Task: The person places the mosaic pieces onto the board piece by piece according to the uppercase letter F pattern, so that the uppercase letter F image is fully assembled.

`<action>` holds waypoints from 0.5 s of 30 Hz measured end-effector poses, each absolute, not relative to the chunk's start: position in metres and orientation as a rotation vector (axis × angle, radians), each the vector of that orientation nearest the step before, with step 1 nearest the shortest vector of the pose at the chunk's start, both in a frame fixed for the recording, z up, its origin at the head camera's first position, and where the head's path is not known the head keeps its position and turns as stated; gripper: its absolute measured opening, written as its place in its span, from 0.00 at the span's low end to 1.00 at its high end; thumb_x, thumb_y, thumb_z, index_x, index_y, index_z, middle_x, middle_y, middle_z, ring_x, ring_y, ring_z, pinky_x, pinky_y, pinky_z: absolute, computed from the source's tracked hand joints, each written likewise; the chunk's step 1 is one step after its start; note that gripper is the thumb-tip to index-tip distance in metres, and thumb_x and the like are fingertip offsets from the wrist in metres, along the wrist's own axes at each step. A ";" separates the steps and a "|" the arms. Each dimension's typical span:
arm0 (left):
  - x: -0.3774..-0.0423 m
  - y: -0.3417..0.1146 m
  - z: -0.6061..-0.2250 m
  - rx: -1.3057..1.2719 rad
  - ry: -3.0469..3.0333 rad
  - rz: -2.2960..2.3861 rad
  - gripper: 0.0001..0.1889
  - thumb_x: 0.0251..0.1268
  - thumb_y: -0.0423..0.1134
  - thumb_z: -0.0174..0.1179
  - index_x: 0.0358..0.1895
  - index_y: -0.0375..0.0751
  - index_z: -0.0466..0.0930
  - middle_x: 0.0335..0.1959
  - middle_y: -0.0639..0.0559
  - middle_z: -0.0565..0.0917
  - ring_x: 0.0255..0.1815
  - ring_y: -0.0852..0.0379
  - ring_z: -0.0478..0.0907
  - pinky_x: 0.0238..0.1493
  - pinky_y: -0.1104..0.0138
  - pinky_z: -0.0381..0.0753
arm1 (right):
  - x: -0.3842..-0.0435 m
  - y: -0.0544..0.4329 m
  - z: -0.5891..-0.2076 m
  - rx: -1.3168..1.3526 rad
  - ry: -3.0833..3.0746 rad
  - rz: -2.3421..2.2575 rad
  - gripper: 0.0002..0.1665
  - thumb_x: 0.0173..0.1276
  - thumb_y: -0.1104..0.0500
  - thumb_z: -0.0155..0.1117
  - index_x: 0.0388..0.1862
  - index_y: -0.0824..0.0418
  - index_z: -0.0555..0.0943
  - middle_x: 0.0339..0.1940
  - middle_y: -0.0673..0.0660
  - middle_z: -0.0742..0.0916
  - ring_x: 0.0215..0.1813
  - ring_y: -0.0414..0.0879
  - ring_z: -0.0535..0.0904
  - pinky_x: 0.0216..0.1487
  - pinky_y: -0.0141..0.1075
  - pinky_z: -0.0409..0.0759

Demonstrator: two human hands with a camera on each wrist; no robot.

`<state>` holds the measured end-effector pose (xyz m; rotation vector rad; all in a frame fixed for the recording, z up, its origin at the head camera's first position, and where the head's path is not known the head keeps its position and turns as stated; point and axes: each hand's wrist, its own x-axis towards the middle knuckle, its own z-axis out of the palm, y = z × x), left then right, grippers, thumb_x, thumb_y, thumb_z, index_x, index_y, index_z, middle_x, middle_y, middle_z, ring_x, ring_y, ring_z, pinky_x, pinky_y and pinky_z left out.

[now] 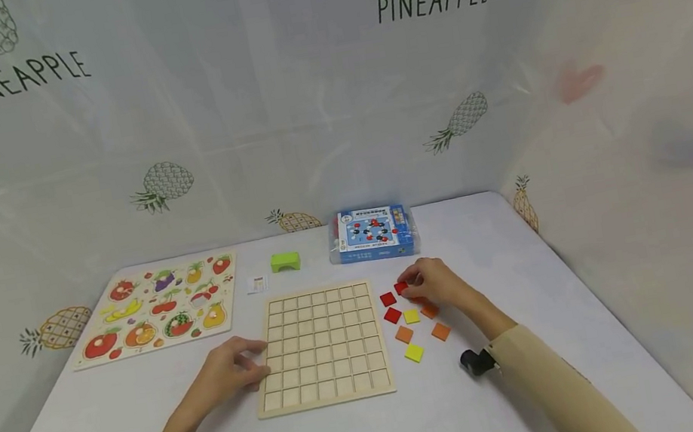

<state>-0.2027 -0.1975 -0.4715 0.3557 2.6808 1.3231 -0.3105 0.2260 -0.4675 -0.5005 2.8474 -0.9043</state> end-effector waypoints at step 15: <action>-0.202 -0.198 -0.473 0.369 2.704 1.311 0.23 0.54 0.32 0.71 0.55 0.30 0.81 0.44 0.41 0.79 0.21 0.59 0.82 0.21 0.70 0.84 | -0.304 0.218 -0.457 -0.524 2.845 -0.977 0.18 0.63 0.55 0.72 0.49 0.61 0.85 0.42 0.56 0.86 0.38 0.46 0.77 0.32 0.28 0.80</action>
